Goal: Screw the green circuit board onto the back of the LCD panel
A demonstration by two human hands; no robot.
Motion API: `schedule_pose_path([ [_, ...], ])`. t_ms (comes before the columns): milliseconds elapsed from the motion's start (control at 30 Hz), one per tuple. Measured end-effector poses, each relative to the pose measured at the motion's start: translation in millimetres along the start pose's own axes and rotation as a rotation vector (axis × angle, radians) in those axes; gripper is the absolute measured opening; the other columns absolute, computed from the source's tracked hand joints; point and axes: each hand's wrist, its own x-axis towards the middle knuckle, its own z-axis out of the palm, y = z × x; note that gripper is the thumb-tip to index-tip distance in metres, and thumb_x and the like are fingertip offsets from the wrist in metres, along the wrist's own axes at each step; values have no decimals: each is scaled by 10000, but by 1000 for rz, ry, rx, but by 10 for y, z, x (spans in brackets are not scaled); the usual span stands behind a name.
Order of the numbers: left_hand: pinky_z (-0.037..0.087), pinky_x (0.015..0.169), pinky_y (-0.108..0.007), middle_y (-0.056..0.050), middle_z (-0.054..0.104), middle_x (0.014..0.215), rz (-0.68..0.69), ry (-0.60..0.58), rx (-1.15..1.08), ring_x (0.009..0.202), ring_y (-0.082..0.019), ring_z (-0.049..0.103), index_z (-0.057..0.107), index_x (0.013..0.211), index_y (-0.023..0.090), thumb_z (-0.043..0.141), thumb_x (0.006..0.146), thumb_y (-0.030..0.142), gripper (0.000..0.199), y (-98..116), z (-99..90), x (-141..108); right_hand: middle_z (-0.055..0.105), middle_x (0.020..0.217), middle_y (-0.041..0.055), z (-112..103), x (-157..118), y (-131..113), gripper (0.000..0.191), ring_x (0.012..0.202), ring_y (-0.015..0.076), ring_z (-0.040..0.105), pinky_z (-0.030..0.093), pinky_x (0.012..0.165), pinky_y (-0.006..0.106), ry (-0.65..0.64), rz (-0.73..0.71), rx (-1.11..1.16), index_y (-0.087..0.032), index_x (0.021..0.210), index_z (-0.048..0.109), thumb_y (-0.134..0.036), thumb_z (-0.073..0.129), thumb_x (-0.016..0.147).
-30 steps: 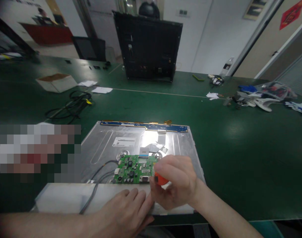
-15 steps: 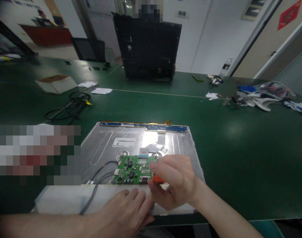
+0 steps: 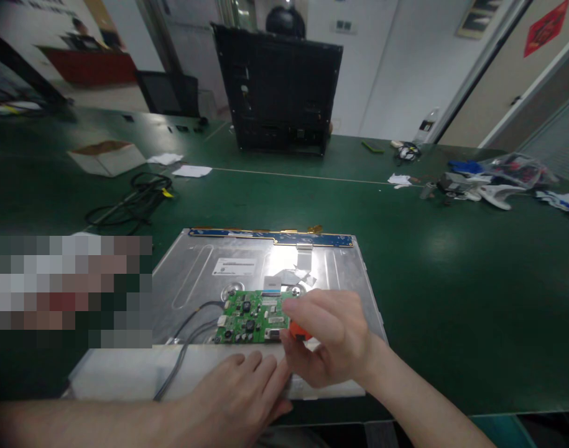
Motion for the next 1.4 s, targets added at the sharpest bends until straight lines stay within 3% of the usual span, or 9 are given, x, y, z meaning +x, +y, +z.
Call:
schedule_pose_path([
  [133,387,488,-321,-77,630,859,0,10,-1,642,-198,579,395,1363,36,438,990,435,548,5,-10,13,645,770,23,-11,19,-17,499,621,131,612,525,500,235,-5,-2,-1,-106,1277,485,-47,547,786],
  [300,411,499,-317,-80,633,846,-5,-14,-13,654,-209,595,398,1347,31,471,973,449,565,-3,-31,28,605,669,-22,-16,36,-11,429,497,103,527,444,418,210,0,4,-61,-130,1246,519,-96,603,826],
  [433,414,519,-303,-91,638,864,-2,-33,-17,677,-205,605,413,1327,40,474,976,443,537,-7,-41,28,612,658,-21,-12,28,18,422,492,115,543,428,402,223,0,-11,-101,-134,1258,519,-178,630,853],
  [633,396,496,-309,-90,637,868,0,-9,-27,658,-203,591,390,1358,31,454,982,430,551,-5,-43,23,662,874,60,-44,2,14,537,690,161,651,552,542,274,-35,11,30,-106,1332,455,-114,521,799],
  [733,380,495,-299,-93,637,856,3,-22,-28,656,-195,583,406,1351,35,459,979,428,544,-6,-49,25,662,881,62,-64,-9,-3,596,742,178,661,567,564,293,-88,34,32,-104,1356,427,-83,485,764],
  [1167,401,507,-307,-87,637,854,-9,-35,-32,654,-204,588,386,1363,32,470,972,429,563,-4,-48,29,583,647,-36,-2,26,13,478,461,112,501,403,387,225,4,-1,-64,-150,1297,496,-117,599,831],
  [1400,404,486,-318,-96,641,884,8,-22,-23,648,-209,587,376,1375,15,450,982,421,570,-9,-64,30,636,768,18,-40,14,11,525,584,145,602,511,467,263,-44,14,1,-115,1329,462,-98,503,805],
])
